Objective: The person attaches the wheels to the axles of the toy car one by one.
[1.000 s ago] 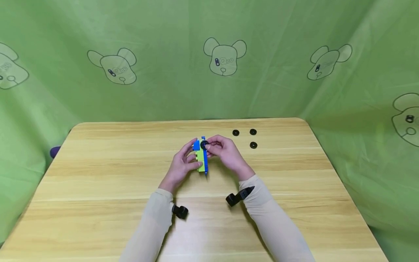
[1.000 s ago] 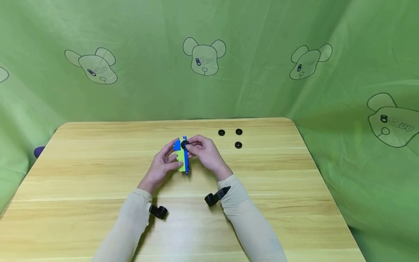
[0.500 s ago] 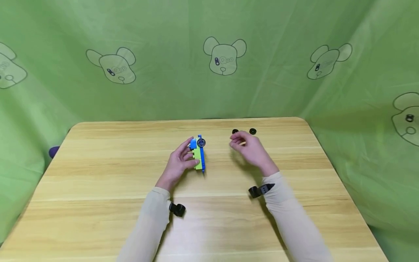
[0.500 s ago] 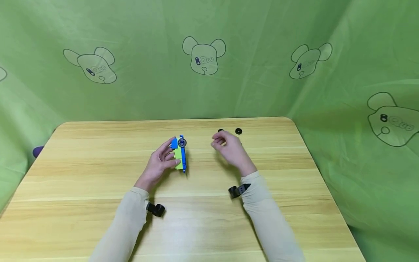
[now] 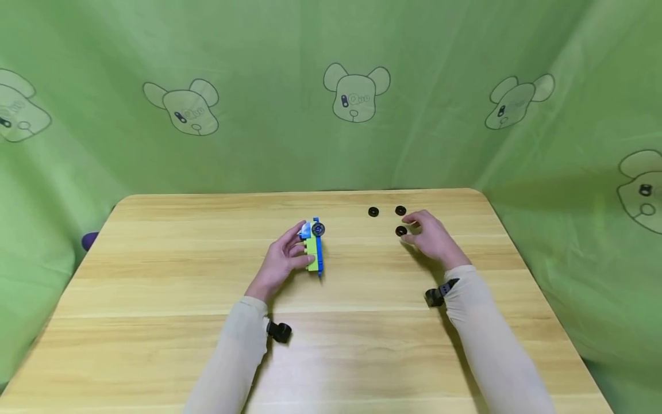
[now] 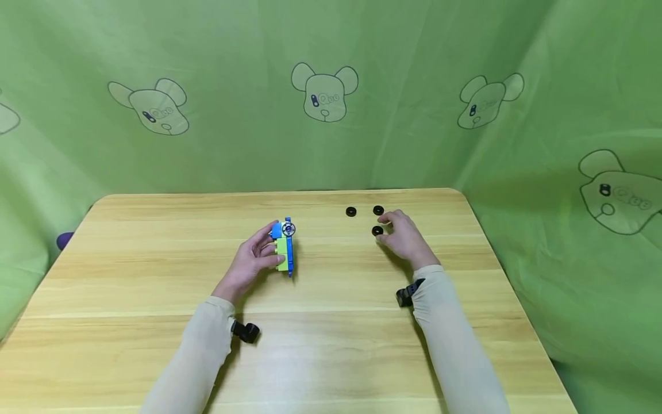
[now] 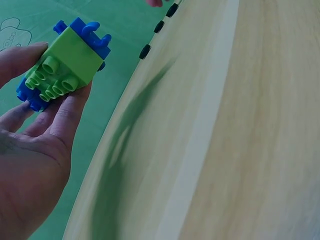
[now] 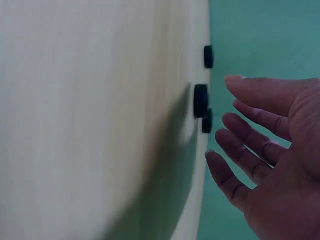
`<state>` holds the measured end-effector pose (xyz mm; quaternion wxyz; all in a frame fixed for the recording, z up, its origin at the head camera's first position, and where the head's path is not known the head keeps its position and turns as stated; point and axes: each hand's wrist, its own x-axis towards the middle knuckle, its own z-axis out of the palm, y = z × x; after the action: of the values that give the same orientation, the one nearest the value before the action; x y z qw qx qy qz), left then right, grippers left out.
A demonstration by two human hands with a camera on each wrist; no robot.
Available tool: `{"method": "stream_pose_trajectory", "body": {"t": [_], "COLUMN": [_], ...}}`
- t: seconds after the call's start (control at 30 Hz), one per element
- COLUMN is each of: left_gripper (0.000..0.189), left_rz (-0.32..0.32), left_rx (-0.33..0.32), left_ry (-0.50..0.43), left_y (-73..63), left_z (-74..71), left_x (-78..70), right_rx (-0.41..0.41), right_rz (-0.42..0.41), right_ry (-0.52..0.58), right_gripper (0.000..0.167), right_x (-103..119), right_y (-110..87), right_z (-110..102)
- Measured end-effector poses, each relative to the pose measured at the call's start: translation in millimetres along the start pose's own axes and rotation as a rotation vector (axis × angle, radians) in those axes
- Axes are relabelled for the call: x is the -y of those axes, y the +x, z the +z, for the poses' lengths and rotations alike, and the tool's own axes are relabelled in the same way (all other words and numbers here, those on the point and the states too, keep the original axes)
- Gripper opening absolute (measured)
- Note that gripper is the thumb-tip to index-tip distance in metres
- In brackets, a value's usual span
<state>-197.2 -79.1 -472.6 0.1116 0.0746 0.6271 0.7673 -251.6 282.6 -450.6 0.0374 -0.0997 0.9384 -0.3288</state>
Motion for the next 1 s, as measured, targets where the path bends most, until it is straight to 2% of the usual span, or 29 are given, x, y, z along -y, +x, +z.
{"method": "stream_pose_trajectory", "body": {"t": [0.2, 0.4, 0.53, 0.8, 1.0], "left_gripper": [0.088, 0.088, 0.088, 0.086, 0.088], "left_rz": [-0.003, 0.001, -0.002, -0.019, -0.020], "left_rx": [0.005, 0.027, 0.014, 0.028, 0.021], "left_ry": [0.011, 0.030, 0.029, 0.020, 0.004], "left_y": [-0.8, -0.5, -1.1, 0.6, 0.4], "left_z": [0.7, 0.7, 0.7, 5.3, 6.0], "left_x": [2.2, 3.2, 3.6, 5.9, 4.5], "right_rx": [0.028, 0.036, 0.046, 0.049, 0.031], "right_rz": [0.017, 0.026, 0.013, 0.023, -0.007], "right_ry": [0.002, -0.039, -0.056, -0.063, -0.003], "right_gripper": [0.046, 0.041, 0.034, 0.030, 0.031], "right_x": [-7.1, -7.9, -8.9, -10.0, 4.0], "right_y": [9.6, 17.0, 19.3, 17.3, 9.3], "right_z": [3.9, 7.7, 8.5, 8.9, 10.0]}}
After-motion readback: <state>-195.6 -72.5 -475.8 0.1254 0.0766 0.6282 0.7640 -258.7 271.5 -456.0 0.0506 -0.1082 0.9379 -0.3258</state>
